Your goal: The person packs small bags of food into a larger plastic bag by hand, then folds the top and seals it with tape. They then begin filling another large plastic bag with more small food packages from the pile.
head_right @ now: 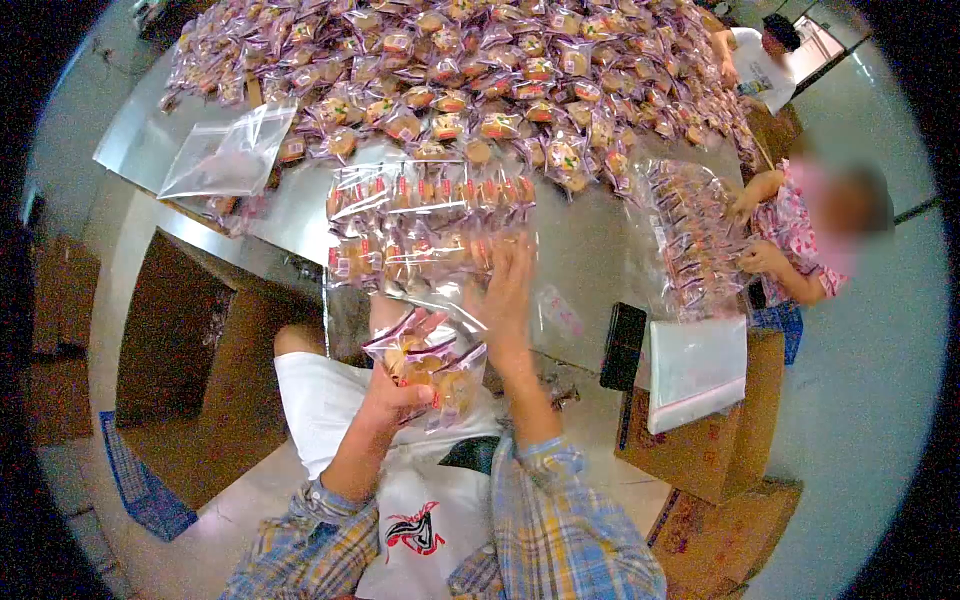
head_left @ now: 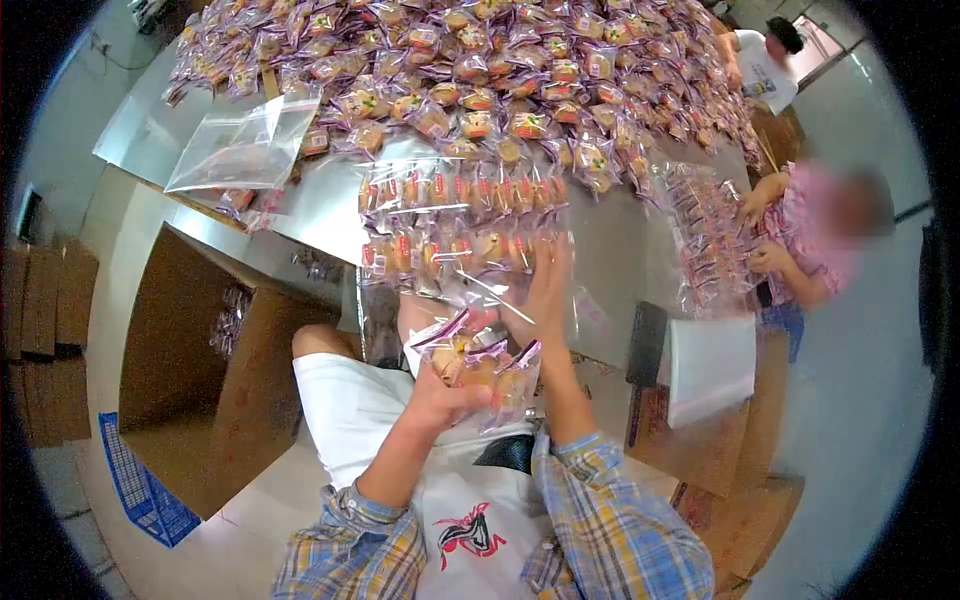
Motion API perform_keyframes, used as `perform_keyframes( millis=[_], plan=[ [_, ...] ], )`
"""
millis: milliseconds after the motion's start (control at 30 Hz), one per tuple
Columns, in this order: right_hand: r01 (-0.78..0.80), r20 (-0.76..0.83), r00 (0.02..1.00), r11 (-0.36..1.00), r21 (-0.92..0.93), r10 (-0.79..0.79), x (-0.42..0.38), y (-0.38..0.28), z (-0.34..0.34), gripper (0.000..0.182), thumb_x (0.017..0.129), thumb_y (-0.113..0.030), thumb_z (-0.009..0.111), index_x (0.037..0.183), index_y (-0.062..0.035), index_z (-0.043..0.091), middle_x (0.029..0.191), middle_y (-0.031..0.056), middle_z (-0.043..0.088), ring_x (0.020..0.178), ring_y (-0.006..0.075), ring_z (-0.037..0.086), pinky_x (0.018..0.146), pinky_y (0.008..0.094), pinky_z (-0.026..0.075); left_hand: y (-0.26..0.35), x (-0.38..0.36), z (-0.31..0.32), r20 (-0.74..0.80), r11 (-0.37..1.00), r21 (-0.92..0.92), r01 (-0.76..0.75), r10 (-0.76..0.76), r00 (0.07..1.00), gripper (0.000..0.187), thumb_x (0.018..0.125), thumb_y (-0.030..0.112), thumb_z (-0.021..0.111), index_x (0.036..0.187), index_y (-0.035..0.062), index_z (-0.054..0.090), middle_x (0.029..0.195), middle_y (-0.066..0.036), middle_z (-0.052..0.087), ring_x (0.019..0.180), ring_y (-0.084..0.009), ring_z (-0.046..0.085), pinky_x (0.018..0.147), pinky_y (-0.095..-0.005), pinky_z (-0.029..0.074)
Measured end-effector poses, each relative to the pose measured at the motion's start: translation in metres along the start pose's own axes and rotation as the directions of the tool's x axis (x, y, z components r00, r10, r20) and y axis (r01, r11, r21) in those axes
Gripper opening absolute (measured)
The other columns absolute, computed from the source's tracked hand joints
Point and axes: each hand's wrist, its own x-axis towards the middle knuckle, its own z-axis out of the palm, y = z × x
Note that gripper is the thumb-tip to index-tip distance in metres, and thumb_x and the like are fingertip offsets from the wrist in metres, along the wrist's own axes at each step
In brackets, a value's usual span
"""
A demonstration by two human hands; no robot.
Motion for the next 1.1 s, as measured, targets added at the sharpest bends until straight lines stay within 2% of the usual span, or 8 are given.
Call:
perform_keyframes(
  millis=[100,200,333,467,533,633,867,1100],
  plan=[
    [0.170,-0.061,0.984,0.985,0.008,-0.169,-0.042,0.008,0.002,0.075,0.069,-0.010,0.079,0.140,-0.0044,0.056,0.136,0.0184,0.058,0.129,0.0408,0.053,0.112,0.0478,0.040,0.002,0.000,0.001,-0.010,1.000,-0.006,-0.021,0.021,1.000,0.106,0.065,-0.002,0.089,0.155,0.0055,0.033,0.157,-0.012,0.042,0.129,-0.0293,0.056,0.105,-0.0458,0.051],
    [-0.272,0.171,0.958,0.915,0.298,0.229,-0.062,-0.015,0.007,0.052,0.078,-0.020,0.079,0.127,-0.0079,0.065,0.122,0.0170,0.068,0.111,0.0386,0.065,0.094,0.0478,0.052,-0.002,-0.004,0.001,-0.047,0.999,0.033,-0.028,0.029,0.998,0.108,0.064,0.002,0.090,0.155,0.0052,0.032,0.157,-0.014,0.041,0.132,-0.0303,0.055,0.106,-0.0466,0.050],
    [-0.204,0.243,0.958,0.959,0.199,0.154,-0.050,0.008,0.024,0.053,0.079,-0.033,0.080,0.123,-0.0067,0.067,0.115,0.0179,0.070,0.099,0.0348,0.070,0.079,0.0421,0.057,0.001,-0.004,0.000,-0.067,0.995,0.102,0.006,0.000,0.998,0.110,0.063,0.008,0.092,0.156,0.0078,0.032,0.159,-0.017,0.037,0.135,-0.0327,0.051,0.109,-0.0487,0.048],
    [-0.526,0.271,0.841,0.824,0.210,0.468,-0.029,0.006,0.049,0.051,0.078,-0.034,0.081,0.120,-0.0075,0.068,0.114,0.0152,0.071,0.098,0.0322,0.070,0.079,0.0422,0.057,0.000,-0.001,-0.001,-0.029,0.998,0.045,-0.042,0.043,0.999,0.107,0.065,0.001,0.090,0.155,0.0052,0.033,0.157,-0.016,0.041,0.129,-0.0313,0.057,0.106,-0.0470,0.050],
    [-0.492,0.189,0.870,0.831,0.261,0.455,-0.028,0.006,0.055,0.047,0.077,-0.030,0.080,0.118,-0.0086,0.070,0.112,0.0142,0.072,0.097,0.0318,0.071,0.078,0.0423,0.057,-0.002,-0.002,-0.002,-0.012,0.998,0.002,-0.057,0.057,0.998,0.105,0.065,-0.003,0.089,0.154,0.0043,0.035,0.156,-0.015,0.043,0.125,-0.0310,0.060,0.103,-0.0463,0.052],
    [-0.090,-0.010,0.995,0.968,0.234,0.095,-0.024,-0.001,0.031,0.043,0.074,-0.023,0.078,0.114,-0.0111,0.070,0.109,0.0132,0.073,0.093,0.0313,0.071,0.077,0.0421,0.057,0.000,-0.003,-0.004,-0.003,0.998,-0.009,-0.061,0.061,0.998,0.103,0.065,-0.005,0.089,0.153,0.0058,0.037,0.156,-0.015,0.043,0.123,-0.0325,0.061,0.102,-0.0471,0.053],
    [-0.333,0.216,0.929,0.933,0.137,0.300,-0.014,-0.013,0.011,0.046,0.072,-0.020,0.077,0.116,-0.0118,0.065,0.101,0.0129,0.073,0.089,0.0325,0.071,0.074,0.0422,0.056,0.001,-0.003,-0.002,-0.016,0.999,-0.012,-0.039,0.039,0.999,0.100,0.066,-0.008,0.085,0.153,0.0082,0.038,0.156,-0.014,0.043,0.121,-0.0329,0.062,0.101,-0.0475,0.053],
    [0.054,-0.063,0.997,0.998,0.040,-0.052,-0.044,0.014,-0.001,0.055,0.075,-0.018,0.076,0.127,-0.0079,0.059,0.132,0.0197,0.057,0.123,0.0414,0.054,0.098,0.0502,0.047,0.000,-0.005,-0.005,0.001,0.998,-0.003,-0.056,0.056,0.998,0.100,0.066,-0.007,0.086,0.152,0.0075,0.038,0.155,-0.014,0.044,0.121,-0.0331,0.062,0.101,-0.0475,0.054]
  ],
)
